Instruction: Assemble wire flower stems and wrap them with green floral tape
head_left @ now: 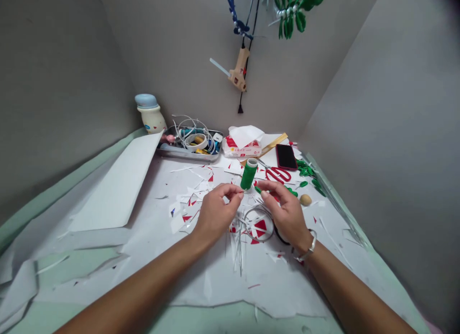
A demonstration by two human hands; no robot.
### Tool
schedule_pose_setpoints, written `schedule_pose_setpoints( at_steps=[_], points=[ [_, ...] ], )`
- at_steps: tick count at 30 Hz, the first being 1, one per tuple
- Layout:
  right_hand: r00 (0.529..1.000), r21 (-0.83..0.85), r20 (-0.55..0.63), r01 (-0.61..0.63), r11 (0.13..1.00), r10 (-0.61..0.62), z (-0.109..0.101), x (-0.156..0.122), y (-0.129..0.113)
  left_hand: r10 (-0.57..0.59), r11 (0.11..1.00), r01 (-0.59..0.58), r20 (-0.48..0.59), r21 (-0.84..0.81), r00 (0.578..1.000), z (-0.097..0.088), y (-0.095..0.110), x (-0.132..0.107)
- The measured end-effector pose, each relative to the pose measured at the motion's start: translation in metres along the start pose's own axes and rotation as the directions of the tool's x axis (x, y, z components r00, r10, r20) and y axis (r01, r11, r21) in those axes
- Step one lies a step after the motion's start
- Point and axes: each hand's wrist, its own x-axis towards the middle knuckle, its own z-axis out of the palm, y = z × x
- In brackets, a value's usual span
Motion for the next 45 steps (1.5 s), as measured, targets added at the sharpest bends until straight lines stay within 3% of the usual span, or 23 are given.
schedule_pose_setpoints(
  at_steps=[3,5,7,11,17,21,23,25,27,30,32,37,41,45],
  points=[
    [0.987,0.037,0.111,-0.120,0.992,0.115,0.003,0.014,-0.005,0.033,0.999,-0.032,-0.073,0.008,0.997,0.001,-0.010,0.000],
    [0.960,-0.106,0.243,-0.116,0.988,0.139,0.007,0.023,-0.004,0.054,0.998,-0.052,-0.125,0.020,0.991,-0.002,-0.015,0.000],
    [0.934,-0.309,0.334,-0.020,0.951,0.128,0.013,0.027,0.003,0.066,0.998,-0.063,-0.166,0.023,0.984,-0.006,-0.018,-0.001],
    [0.929,-0.627,0.359,0.172,0.760,0.086,0.020,0.022,0.024,0.065,0.998,-0.060,-0.241,0.027,0.968,-0.013,-0.016,-0.003],
    [0.938,-0.767,0.315,0.163,0.621,0.144,-0.005,0.015,0.034,0.058,0.998,-0.053,-0.265,0.029,0.962,-0.016,-0.012,-0.003],
    [0.968,-0.715,0.247,0.157,0.681,0.037,-0.012,0.021,0.027,0.054,0.998,-0.049,-0.239,0.027,0.970,-0.014,-0.013,-0.004],
    [0.984,-0.617,0.170,0.153,0.772,-0.059,-0.006,0.023,0.021,0.058,0.998,-0.054,-0.242,0.023,0.969,-0.013,-0.013,-0.005],
    [0.980,-0.450,0.173,0.171,0.877,-0.102,0.001,0.022,0.018,0.081,0.997,-0.079,-0.256,0.019,0.963,-0.012,-0.012,-0.007],
    [0.963,-0.286,0.263,0.133,0.949,-0.056,0.006,0.020,0.019,0.108,0.994,-0.110,-0.281,0.011,0.953,-0.012,-0.011,-0.008],
    [0.915,-0.128,0.389,-0.065,0.990,0.111,0.004,0.019,0.030,0.103,0.992,-0.120,-0.354,-0.026,0.930,-0.015,-0.011,-0.006],
    [0.932,-0.068,0.328,-0.142,0.988,0.156,-0.002,0.021,0.042,0.087,0.989,-0.129,-0.412,-0.074,0.907,-0.018,-0.014,-0.003],
    [0.951,-0.073,0.217,-0.210,0.975,0.221,-0.011,0.024,0.061,0.059,0.979,-0.145,-0.481,-0.143,0.875,-0.021,-0.019,0.004],
    [0.985,-0.127,0.138,-0.090,0.988,0.107,-0.009,0.023,0.053,0.078,0.979,-0.156,-0.463,-0.133,0.883,-0.019,-0.019,0.003],
    [0.958,-0.291,0.285,0.060,0.955,0.027,-0.008,0.022,0.044,0.093,0.972,-0.183,-0.482,-0.145,0.871,-0.019,-0.019,0.003]
  ],
)
